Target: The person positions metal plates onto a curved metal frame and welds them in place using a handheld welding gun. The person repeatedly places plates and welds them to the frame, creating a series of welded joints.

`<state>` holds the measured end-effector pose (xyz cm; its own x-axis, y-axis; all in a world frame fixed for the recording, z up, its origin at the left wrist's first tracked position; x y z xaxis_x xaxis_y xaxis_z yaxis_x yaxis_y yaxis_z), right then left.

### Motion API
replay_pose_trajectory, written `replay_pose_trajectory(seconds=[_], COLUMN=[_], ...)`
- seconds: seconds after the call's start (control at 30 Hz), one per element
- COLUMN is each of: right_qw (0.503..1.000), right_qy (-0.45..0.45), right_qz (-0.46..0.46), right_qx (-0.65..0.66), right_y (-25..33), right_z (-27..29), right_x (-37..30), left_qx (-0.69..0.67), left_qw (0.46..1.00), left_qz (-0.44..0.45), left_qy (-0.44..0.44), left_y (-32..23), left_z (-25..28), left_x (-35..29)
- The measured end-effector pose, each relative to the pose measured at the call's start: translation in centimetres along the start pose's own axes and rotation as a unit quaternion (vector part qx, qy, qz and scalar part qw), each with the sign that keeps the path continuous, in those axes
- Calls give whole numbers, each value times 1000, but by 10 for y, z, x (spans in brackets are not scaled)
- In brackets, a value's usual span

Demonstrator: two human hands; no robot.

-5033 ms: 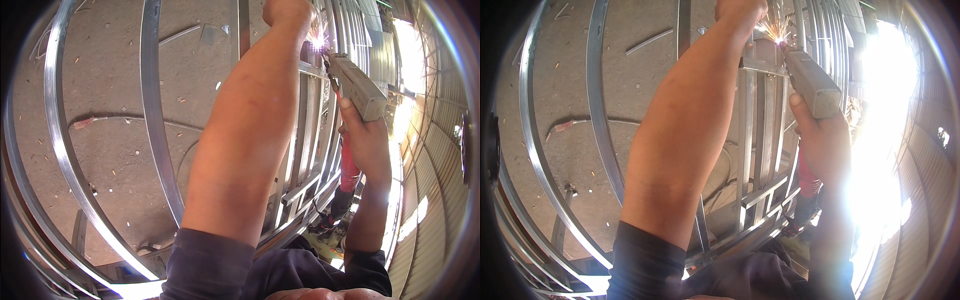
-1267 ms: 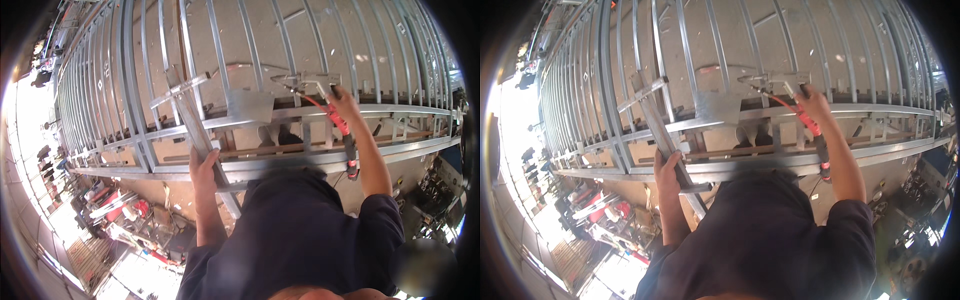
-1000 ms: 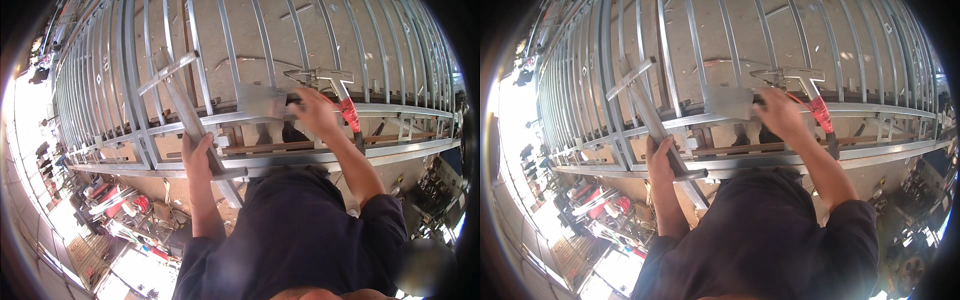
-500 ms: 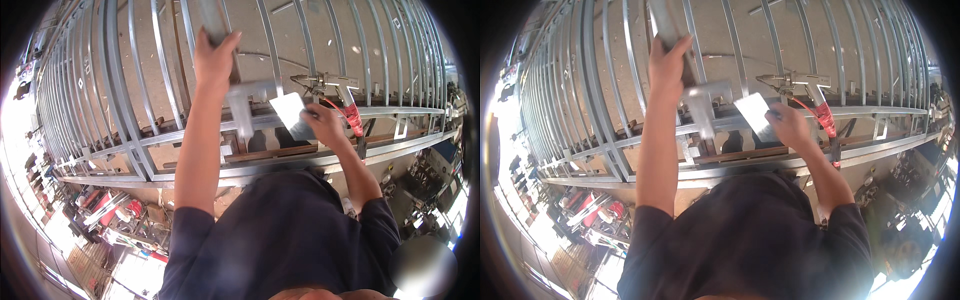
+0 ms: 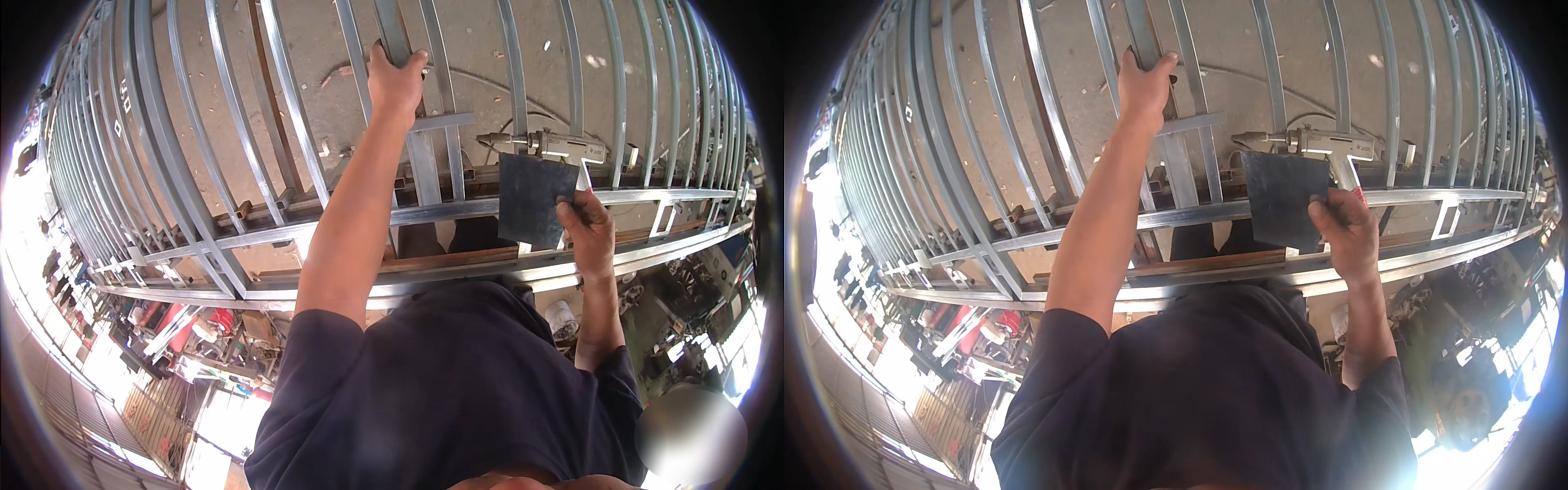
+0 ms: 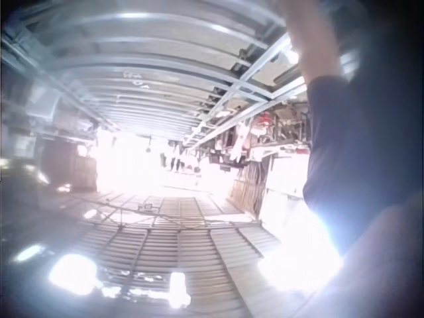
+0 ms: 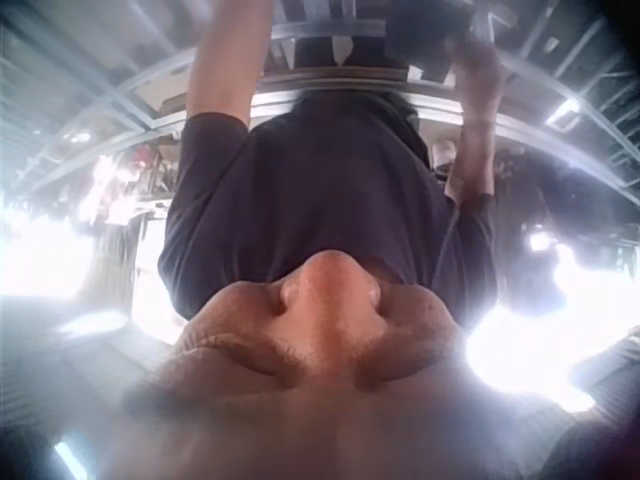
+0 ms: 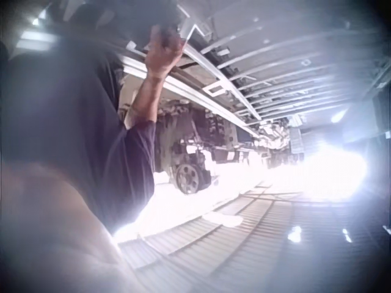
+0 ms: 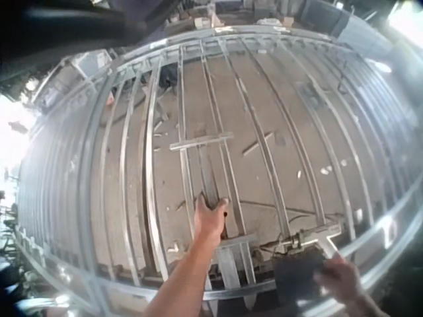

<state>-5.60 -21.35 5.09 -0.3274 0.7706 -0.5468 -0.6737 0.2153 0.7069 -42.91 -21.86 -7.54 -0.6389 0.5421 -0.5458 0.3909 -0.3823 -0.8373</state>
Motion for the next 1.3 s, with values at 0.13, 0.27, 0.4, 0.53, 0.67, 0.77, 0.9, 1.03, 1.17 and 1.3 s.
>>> replay_pose_trajectory(seconds=[0.13,0.27,0.4,0.53,0.67,0.77,0.9,1.03,1.17,1.3], right_qw=[999,999,994,991,989,987,986,978,965,945], right_qy=[-9,-40,-83,-110,-115,-113,-122,-138,-144,-165], right_qz=[35,35,63,69,89,106,106,138,217,277], right_qx=[20,0,-13,13,33,39,51,72,-10,-51], right_y=[27,53,96,124,149,159,169,203,264,328], right_z=[7,21,29,29,23,15,13,16,0,-53], right_x=[17,42,71,97,112,121,137,187,265,344], left_qx=[40,66,61,96,91,89,126,226,153,112], left_qw=[998,997,997,995,995,995,990,948,951,955], left_qz=[-40,-26,-23,-25,-26,-14,-40,-226,-268,-270], left_qy=[-4,8,31,28,29,34,44,-4,9,-43], left_y=[4,3,3,2,3,5,-11,-45,-135,-200], left_z=[2,0,0,-1,-3,-2,3,15,43,49], left_x=[10,5,5,3,4,4,-2,-15,17,122])
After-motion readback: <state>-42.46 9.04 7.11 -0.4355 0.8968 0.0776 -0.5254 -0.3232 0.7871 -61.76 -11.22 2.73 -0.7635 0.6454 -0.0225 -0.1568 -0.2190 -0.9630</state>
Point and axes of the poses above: each hand's wrist, its own x-axis towards the middle knuckle, its own z-axis out of the back of the hand, y = z × x, the point moved 9 cm from there along x, towards the middle knuckle, and after that the axes turned 13 degrees about -x, right-handed, at the moved point
